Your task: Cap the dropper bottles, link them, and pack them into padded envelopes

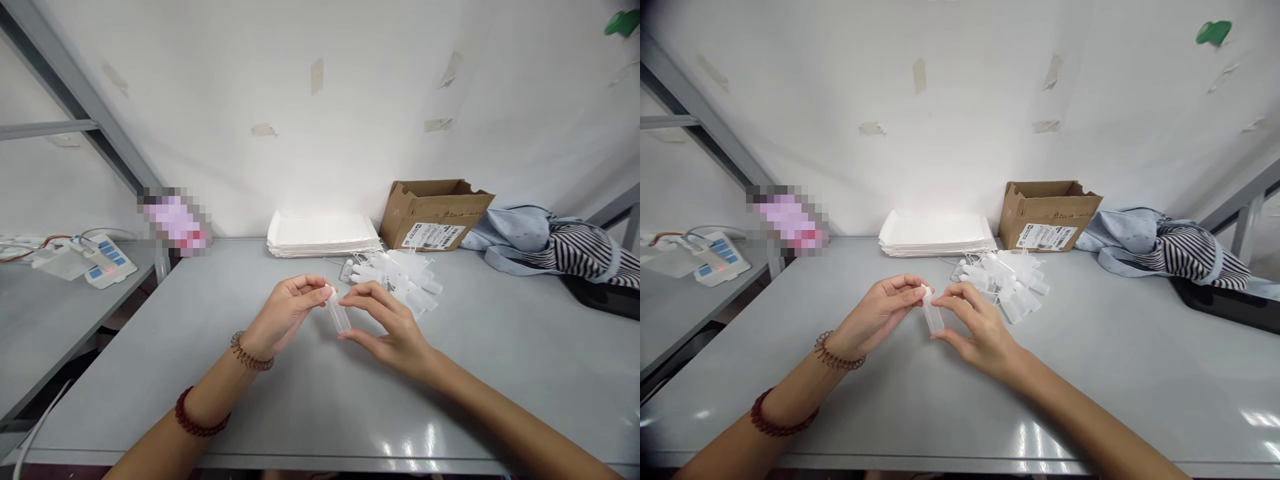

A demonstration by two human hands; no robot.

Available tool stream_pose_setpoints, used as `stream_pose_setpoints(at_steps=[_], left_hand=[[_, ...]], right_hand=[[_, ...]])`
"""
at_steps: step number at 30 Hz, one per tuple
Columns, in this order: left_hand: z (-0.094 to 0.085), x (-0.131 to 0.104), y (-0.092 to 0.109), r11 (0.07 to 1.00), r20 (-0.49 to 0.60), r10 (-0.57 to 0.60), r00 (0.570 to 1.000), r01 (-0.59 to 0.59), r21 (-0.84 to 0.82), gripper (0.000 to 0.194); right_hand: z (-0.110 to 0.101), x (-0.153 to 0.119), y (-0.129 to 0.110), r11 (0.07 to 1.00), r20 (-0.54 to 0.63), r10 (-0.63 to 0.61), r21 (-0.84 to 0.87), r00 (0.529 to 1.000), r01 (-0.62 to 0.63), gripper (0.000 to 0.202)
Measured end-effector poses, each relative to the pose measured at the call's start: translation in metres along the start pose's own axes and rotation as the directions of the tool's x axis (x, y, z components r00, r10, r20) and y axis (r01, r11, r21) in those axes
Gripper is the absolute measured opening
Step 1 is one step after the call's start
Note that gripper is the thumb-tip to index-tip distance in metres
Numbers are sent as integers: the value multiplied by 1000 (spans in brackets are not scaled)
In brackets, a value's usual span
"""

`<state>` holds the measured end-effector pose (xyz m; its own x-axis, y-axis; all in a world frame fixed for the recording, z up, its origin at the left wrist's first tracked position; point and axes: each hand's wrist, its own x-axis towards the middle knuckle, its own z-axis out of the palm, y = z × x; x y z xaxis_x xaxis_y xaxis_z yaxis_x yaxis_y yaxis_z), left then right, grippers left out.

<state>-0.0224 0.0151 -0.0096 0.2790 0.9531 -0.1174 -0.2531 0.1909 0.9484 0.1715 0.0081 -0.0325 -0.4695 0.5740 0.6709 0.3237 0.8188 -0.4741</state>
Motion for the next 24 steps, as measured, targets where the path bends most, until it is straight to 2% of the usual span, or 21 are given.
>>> stream_pose_setpoints(at_steps=[10, 13, 16, 18, 20, 22, 24], left_hand=[[0, -1, 0, 998, -26, 47, 999, -46, 40, 18], [-2, -1, 1, 995, -23, 67, 997, -65, 75, 20], [-4, -2, 4, 992, 37, 100, 994, -103, 78, 24], [-6, -2, 6, 990, 99, 119, 988, -126, 67, 27], [-7, -3, 7, 990, 151, 125, 981, -134, 51, 30], [-7, -4, 8, 990, 185, 126, 975, -135, 32, 32], [-7, -5, 10, 991, 214, 124, 969, -130, 17, 33]], right_hand=[[5, -5, 1, 983, 126, -125, -117, 984, 140, 23], [4, -3, -3, 999, 154, -35, 28, 987, 31, 25], [2, 0, -10, 940, 174, 149, 281, 973, -194, 18], [2, 2, -14, 780, 237, 287, 504, 928, -370, 10], [3, 2, -16, 518, 342, 377, 693, 861, -502, 5], [5, 3, -16, 270, 437, 402, 783, 805, -560, 9], [6, 3, -16, 121, 491, 403, 808, 772, -577, 15]])
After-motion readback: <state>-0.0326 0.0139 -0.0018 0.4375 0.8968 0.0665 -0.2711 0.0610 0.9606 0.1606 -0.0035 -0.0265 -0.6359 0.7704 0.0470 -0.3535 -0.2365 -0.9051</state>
